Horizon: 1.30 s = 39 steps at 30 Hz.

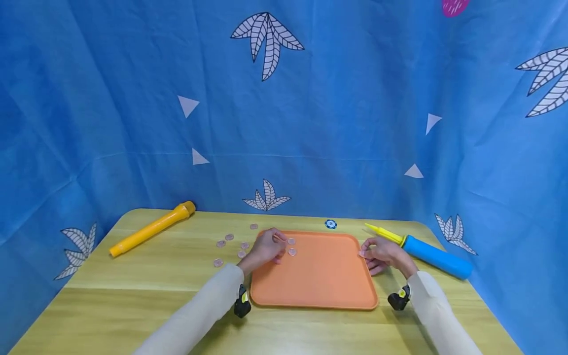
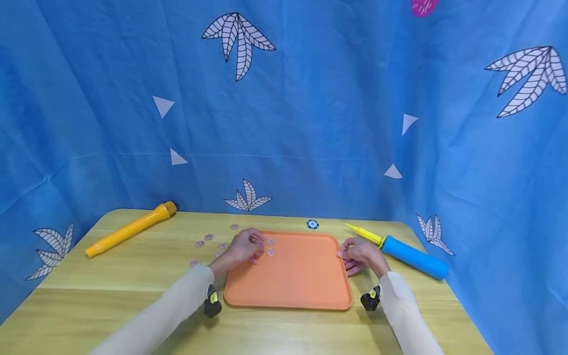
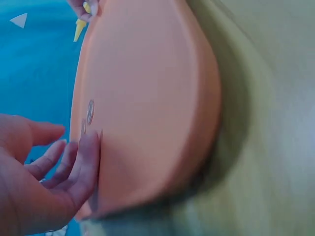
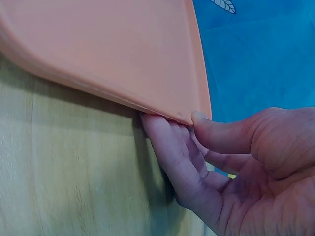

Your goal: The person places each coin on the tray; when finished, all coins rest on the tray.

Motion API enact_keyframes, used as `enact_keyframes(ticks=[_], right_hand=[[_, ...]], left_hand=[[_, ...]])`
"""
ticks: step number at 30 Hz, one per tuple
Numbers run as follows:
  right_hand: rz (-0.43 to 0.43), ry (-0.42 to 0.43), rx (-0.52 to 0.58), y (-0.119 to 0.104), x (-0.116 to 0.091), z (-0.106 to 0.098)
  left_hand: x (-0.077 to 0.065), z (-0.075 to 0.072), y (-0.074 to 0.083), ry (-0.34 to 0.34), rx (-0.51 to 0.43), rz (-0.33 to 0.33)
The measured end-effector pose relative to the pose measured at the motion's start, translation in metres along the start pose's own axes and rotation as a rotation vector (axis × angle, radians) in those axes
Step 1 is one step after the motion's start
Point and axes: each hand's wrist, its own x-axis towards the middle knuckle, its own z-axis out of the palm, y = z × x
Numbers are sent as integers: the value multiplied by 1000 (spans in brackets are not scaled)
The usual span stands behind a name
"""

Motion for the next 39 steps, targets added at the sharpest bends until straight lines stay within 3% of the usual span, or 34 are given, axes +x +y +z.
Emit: enact_keyframes(ticks=[5,14,23,28,34,39], right_hand=[[5,8,-21,1,0,0],[-34,33,-20,1,-2,3],[-21,69,48,0,-4,3],[-31,116,91,-4,-4,6],[-36,119,90,-6,-1,7],[-32,104,66,-5,0,5]], left_hand=[[0,-23,2,71,89,89],[-1,-84,-2,141,96,195],[-19,-132,-21,194,161,198],[-28,-147,-29,219,191,223],[-33,-154,-35,232,237,245],[-30,-157,-43,170,271,255]])
